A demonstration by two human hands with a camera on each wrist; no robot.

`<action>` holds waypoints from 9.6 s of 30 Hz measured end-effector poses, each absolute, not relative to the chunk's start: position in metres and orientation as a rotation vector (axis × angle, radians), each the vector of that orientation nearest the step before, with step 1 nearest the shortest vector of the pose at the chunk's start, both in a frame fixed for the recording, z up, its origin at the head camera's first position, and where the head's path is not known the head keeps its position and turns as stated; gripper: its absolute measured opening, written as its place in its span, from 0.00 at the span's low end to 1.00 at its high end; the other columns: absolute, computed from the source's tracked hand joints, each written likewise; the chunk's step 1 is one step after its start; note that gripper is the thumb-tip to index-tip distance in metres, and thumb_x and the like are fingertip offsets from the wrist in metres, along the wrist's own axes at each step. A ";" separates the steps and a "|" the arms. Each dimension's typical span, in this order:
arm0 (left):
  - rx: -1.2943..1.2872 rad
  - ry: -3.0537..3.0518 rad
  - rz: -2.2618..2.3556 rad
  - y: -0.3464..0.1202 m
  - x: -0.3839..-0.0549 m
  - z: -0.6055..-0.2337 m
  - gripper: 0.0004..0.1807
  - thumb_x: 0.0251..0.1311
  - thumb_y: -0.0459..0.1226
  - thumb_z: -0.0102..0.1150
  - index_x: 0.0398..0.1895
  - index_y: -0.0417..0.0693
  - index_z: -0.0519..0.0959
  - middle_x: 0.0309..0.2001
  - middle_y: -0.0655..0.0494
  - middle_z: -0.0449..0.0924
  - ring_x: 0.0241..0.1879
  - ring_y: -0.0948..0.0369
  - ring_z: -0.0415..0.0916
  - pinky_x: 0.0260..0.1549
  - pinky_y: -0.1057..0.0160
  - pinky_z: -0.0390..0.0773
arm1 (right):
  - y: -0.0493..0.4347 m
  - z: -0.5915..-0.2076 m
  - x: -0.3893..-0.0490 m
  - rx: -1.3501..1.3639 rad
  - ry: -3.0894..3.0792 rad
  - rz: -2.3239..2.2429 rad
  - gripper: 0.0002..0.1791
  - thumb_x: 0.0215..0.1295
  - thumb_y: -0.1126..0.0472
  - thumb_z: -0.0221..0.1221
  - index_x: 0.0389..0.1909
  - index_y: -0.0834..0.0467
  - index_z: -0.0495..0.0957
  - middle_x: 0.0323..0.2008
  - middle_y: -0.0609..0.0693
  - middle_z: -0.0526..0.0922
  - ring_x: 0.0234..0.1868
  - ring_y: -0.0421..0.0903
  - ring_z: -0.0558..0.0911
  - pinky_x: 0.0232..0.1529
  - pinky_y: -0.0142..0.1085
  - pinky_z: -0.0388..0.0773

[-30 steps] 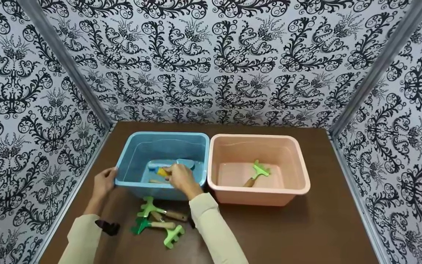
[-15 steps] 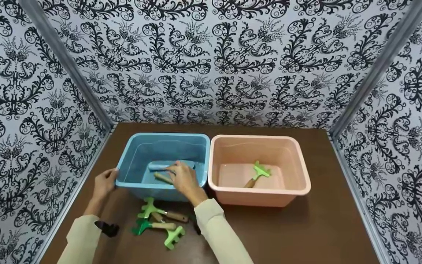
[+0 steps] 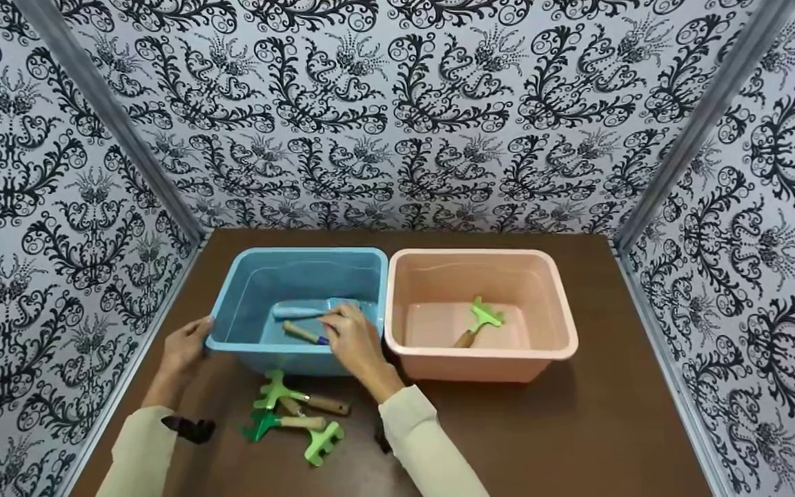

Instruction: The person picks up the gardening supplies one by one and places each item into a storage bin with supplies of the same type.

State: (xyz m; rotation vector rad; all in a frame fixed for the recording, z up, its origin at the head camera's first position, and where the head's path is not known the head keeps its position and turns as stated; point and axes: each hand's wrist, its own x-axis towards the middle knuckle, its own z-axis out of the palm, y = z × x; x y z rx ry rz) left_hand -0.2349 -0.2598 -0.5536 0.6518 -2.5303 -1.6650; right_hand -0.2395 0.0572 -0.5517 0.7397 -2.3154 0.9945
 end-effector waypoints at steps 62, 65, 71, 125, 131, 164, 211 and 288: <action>-0.008 -2.763 -1.209 -0.213 -0.138 -0.615 0.20 0.59 0.36 0.70 0.55 0.42 0.81 0.55 0.42 0.81 0.58 0.42 0.76 0.56 0.40 0.75 | 0.235 -0.533 -0.200 0.322 -2.127 0.752 0.15 0.50 0.73 0.65 0.41 0.62 0.88 0.41 0.60 0.86 0.44 0.59 0.80 0.44 0.50 0.66; -0.101 -2.804 -1.173 -0.211 -0.137 -0.619 0.21 0.57 0.34 0.71 0.54 0.41 0.81 0.52 0.42 0.81 0.54 0.42 0.77 0.52 0.40 0.77 | 0.243 -0.536 -0.196 0.294 -2.125 0.756 0.18 0.49 0.72 0.65 0.44 0.62 0.87 0.43 0.60 0.86 0.45 0.60 0.80 0.46 0.51 0.65; -0.264 -2.875 -1.018 -0.205 -0.137 -0.629 0.24 0.52 0.32 0.74 0.54 0.38 0.79 0.50 0.43 0.81 0.49 0.45 0.77 0.47 0.42 0.78 | 0.263 -0.542 -0.190 0.268 -2.132 0.728 0.18 0.49 0.70 0.66 0.45 0.63 0.86 0.45 0.62 0.85 0.48 0.63 0.78 0.51 0.58 0.64; -0.722 -3.024 -0.658 -0.156 -0.135 -0.645 0.15 0.58 0.26 0.65 0.47 0.47 0.81 0.47 0.47 0.78 0.48 0.48 0.76 0.42 0.51 0.81 | 0.371 -0.557 -0.180 -0.157 -2.656 1.211 0.53 0.59 0.54 0.70 0.78 0.63 0.50 0.79 0.65 0.48 0.76 0.73 0.51 0.72 0.68 0.48; -0.730 -3.049 -0.710 -0.156 -0.138 -0.645 0.14 0.61 0.27 0.62 0.49 0.48 0.82 0.47 0.47 0.80 0.48 0.47 0.77 0.43 0.47 0.80 | 0.368 -0.565 -0.182 -0.174 -2.573 1.302 0.53 0.58 0.59 0.70 0.77 0.68 0.48 0.78 0.67 0.47 0.78 0.70 0.48 0.76 0.63 0.44; -0.679 -2.931 -0.690 -0.154 -0.131 -0.645 0.17 0.66 0.28 0.58 0.55 0.52 0.82 0.42 0.51 0.81 0.43 0.53 0.80 0.38 0.55 0.82 | 0.364 -0.572 -0.177 -0.347 -2.529 1.411 0.57 0.62 0.56 0.67 0.79 0.64 0.37 0.75 0.77 0.43 0.76 0.72 0.48 0.76 0.62 0.45; -0.772 -2.715 -0.635 -0.107 -0.125 -0.574 0.17 0.64 0.34 0.64 0.56 0.52 0.81 0.40 0.56 0.79 0.36 0.60 0.77 0.27 0.62 0.78 | 0.363 -0.571 -0.174 -0.373 -2.542 1.453 0.57 0.64 0.55 0.65 0.80 0.58 0.35 0.76 0.74 0.42 0.76 0.72 0.48 0.76 0.62 0.45; -1.372 -2.520 -0.547 0.038 -0.182 -0.453 0.20 0.66 0.41 0.64 0.61 0.55 0.81 0.40 0.57 0.84 0.35 0.66 0.78 0.30 0.76 0.76 | 0.363 -0.577 -0.174 -0.426 -2.527 1.492 0.57 0.66 0.54 0.65 0.81 0.54 0.32 0.77 0.73 0.41 0.76 0.73 0.49 0.76 0.62 0.44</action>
